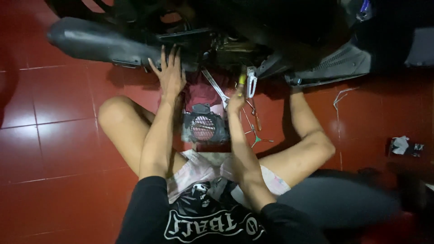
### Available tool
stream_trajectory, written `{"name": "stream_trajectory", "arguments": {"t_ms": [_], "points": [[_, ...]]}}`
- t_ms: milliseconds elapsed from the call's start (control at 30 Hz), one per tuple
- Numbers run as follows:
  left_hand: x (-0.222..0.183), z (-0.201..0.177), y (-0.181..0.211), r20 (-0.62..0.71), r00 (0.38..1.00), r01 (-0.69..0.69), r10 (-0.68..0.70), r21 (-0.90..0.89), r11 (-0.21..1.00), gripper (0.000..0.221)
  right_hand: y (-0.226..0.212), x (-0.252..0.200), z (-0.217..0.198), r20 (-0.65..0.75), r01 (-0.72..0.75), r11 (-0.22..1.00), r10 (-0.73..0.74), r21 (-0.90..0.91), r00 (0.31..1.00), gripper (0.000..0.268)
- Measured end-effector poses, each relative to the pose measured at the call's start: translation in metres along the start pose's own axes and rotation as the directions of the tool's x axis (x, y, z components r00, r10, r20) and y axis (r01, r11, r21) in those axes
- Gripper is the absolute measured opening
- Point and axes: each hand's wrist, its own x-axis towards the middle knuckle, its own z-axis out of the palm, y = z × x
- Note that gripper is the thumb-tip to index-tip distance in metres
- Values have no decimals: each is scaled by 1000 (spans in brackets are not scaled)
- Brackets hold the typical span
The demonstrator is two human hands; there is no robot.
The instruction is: Scrubbing and cleaning motorcycle engine components using a brush and hand tools.
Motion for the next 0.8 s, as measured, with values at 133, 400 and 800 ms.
{"name": "stream_trajectory", "arguments": {"t_ms": [133, 400, 800], "points": [[1, 4, 2, -8, 1000, -5, 5, -10, 1000, 71, -85, -45, -30, 286, 388, 921, -361, -42, 888, 37], [3, -4, 4, 156, 984, 75, -83, 57, 996, 76, 60, 0, 4, 132, 526, 568, -590, -633, 796, 33], [-2, -2, -3, 56, 998, -10, 10, 8, 1000, 70, 2, 5, 2, 91, 425, 853, -470, 302, 878, 4]]}}
